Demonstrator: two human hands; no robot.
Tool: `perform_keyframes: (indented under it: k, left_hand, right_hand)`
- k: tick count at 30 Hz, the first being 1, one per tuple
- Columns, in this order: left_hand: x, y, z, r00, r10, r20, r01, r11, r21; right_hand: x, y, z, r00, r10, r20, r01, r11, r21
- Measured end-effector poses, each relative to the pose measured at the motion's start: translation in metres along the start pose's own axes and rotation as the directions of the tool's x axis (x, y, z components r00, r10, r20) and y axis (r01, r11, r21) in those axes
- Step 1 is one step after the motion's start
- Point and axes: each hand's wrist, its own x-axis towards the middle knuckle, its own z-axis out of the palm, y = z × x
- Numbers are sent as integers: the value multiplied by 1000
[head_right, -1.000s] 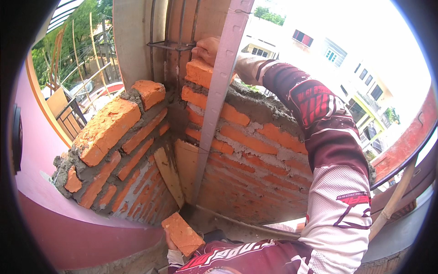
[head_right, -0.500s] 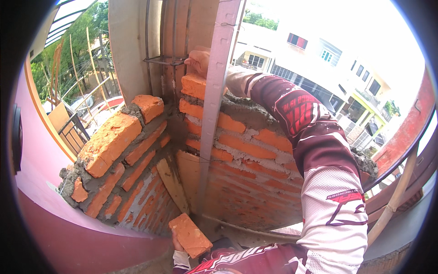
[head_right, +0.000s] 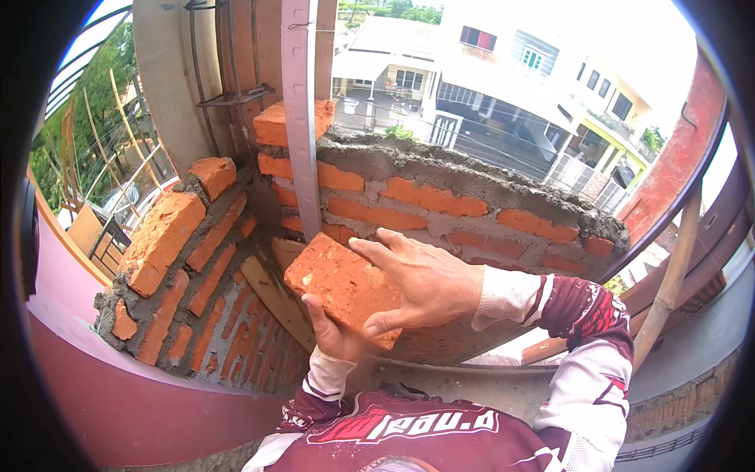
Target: The person picks up red bricks from the floor, places them on a partially built brick wall, and uses a trowel to apply mortar between the bricks. The person repeatedly scoops mortar from a bowl and spreads it on the wall to secure the bricks in place.
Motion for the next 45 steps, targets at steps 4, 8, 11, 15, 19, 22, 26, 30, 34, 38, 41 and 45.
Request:
perform_keyframes:
  k: [4, 8, 11, 15, 19, 22, 26, 30, 34, 38, 41, 45]
  left_hand:
    - [38, -5, 93, 983, 78, 165, -89, 994, 58]
    - [78, -11, 160, 950, 86, 300, -98, 995, 25]
    - [113, -3, 172, 891, 53, 450, -113, 988, 106]
    - [90, -4, 112, 962, 4, 273, -96, 941, 324]
    - [14, -1, -9, 926, -368, 84, 290, 835, 467]
    - [-41, -10, -84, 825, -470, -315, 558, 766, 320]
    - [-71, -19, -133, 714, -487, -503, 668, 689, 281]
    - [-96, 6, -156, 811, -338, -477, 523, 785, 333]
    - [-111, 23, -168, 783, -281, -555, 472, 850, 235]
    - [-112, 16, -169, 819, -309, -484, 471, 844, 259]
    - [-111, 9, -168, 803, -334, -493, 489, 842, 227]
    - [-116, 3, -168, 791, -364, -492, 506, 841, 192]
  right_hand:
    - [-9, 17, -24, 991, 75, -107, -61, 989, 136]
    - [-9, 39, -78, 973, 192, -127, -81, 804, 589]
    - [1, 57, -112, 950, 262, -170, -56, 678, 733]
    - [32, 100, -128, 967, 172, -187, -71, 889, 453]
    - [56, 130, -110, 973, 199, -119, -140, 913, 384]
    - [76, 137, -106, 972, 212, -103, -159, 914, 374]
    - [93, 138, -107, 973, 221, -66, -171, 885, 433]
    - [97, 151, -103, 988, 124, -93, -78, 917, 390]
    - [96, 163, -94, 981, 181, -71, -138, 903, 406]
    - [97, 153, -106, 996, 83, 39, -92, 882, 462]
    - [106, 140, -127, 980, 195, -34, -191, 976, 103]
    - [138, 130, -118, 964, 106, -244, -64, 983, 174]
